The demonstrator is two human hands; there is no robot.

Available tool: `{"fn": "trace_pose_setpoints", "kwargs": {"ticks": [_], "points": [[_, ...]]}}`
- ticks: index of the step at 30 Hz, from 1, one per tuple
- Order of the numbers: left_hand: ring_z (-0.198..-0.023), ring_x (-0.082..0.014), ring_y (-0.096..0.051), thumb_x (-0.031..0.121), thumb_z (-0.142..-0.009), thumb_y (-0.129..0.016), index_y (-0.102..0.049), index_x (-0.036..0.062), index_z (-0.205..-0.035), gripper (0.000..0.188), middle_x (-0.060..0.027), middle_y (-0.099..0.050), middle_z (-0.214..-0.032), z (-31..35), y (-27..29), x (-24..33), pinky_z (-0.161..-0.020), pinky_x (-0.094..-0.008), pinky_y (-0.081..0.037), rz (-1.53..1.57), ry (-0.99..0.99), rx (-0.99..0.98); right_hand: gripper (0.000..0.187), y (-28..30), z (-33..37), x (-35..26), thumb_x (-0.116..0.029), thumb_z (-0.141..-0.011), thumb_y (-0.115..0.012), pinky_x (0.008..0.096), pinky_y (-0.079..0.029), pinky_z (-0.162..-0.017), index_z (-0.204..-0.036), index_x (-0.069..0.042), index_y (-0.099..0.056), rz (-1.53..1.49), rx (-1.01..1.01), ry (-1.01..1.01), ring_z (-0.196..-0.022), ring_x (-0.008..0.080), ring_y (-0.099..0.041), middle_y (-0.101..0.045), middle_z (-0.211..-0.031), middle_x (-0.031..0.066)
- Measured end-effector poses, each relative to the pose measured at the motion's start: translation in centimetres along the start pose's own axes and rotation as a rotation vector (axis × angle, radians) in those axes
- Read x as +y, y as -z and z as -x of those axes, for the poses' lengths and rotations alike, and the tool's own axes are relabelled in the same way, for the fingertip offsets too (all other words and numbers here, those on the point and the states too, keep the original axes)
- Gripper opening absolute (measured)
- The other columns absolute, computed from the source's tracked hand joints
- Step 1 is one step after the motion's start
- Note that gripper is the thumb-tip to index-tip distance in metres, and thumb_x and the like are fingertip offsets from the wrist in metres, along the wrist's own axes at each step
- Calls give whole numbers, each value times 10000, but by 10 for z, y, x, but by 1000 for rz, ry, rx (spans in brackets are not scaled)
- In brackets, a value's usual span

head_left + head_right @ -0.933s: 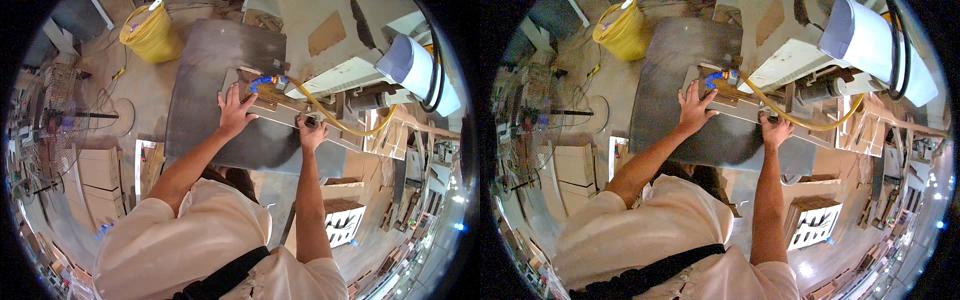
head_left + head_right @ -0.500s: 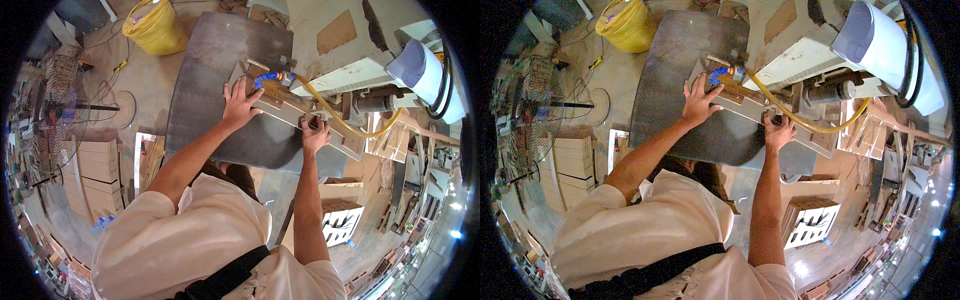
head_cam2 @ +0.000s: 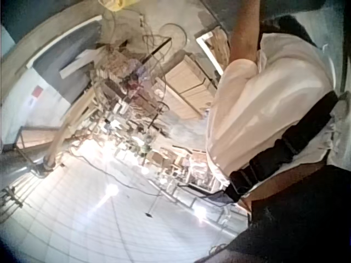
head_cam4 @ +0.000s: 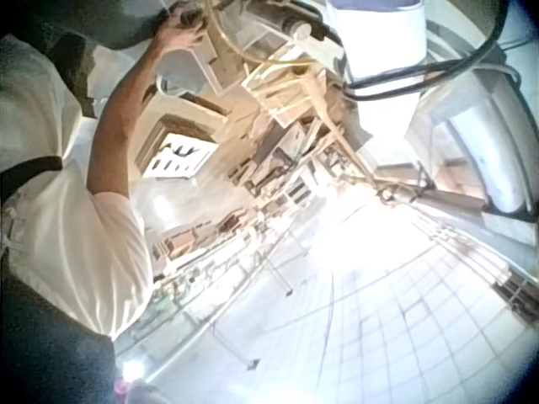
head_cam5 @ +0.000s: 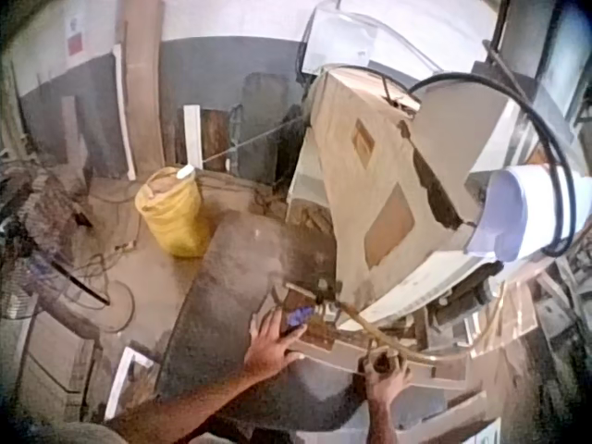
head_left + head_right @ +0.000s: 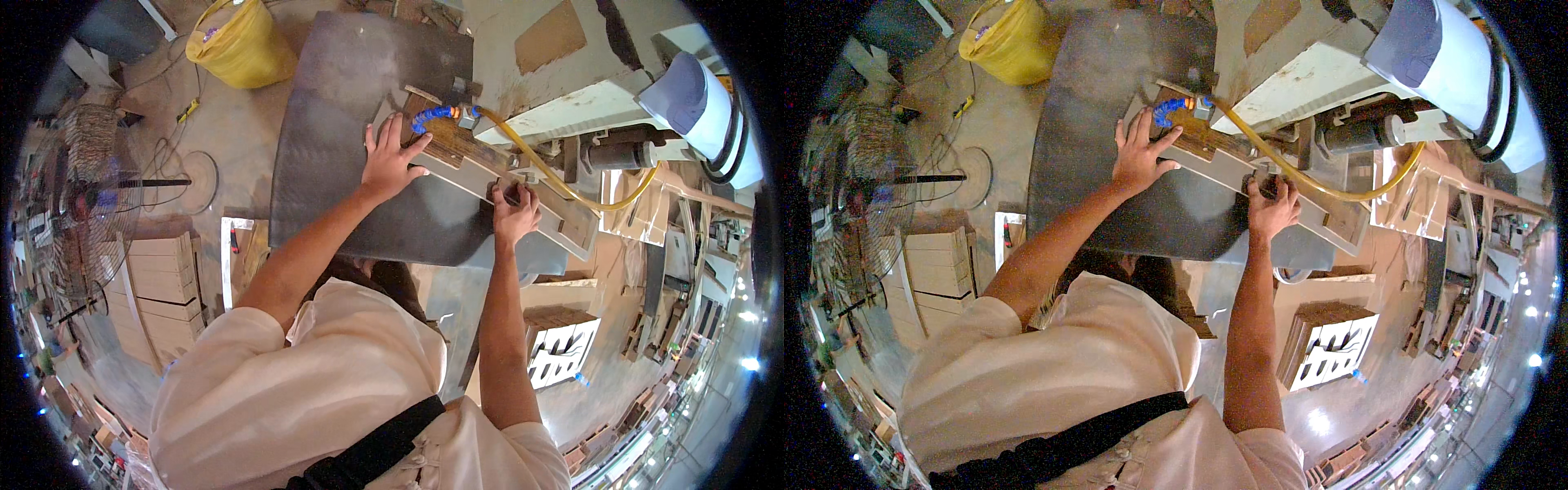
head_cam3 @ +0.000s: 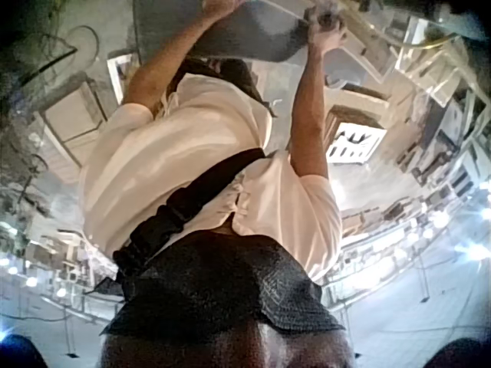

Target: The person picks up a wooden board and places it into a woodworking machine, guiding it through with their hands until the piece is processed, then repeats the action with several more boards.

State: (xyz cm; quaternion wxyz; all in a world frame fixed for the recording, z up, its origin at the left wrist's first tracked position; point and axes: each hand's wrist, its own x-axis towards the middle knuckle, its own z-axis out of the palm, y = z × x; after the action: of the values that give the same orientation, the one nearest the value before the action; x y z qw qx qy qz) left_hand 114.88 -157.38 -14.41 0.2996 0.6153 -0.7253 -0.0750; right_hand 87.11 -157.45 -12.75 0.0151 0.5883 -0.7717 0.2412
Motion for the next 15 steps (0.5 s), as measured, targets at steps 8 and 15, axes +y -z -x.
{"fn": "trace_pose_setpoints", "kwargs": {"ticks": [8,15], "points": [[-1342,-396,-286,453,-678,-752,-496,341,-1344,722,-246,-290,-1426,-1,2,-3,-1055,-657,-148,5,-27,-21,572,5,6,-5,-467,-637,-772,543,-311,-966,-1096,-138,-681,15,-13,-46,-1156,362,-458,-553,-1258,36],[-1340,-398,-288,462,-681,-748,-511,335,-1336,708,-246,-288,-1431,-2,-1,-6,-1060,-645,-153,8,-57,-20,586,6,12,-3,-482,-629,-784,528,-321,-963,-1101,-148,-683,19,2,-73,-1154,361,-461,-553,-1267,40]]}}
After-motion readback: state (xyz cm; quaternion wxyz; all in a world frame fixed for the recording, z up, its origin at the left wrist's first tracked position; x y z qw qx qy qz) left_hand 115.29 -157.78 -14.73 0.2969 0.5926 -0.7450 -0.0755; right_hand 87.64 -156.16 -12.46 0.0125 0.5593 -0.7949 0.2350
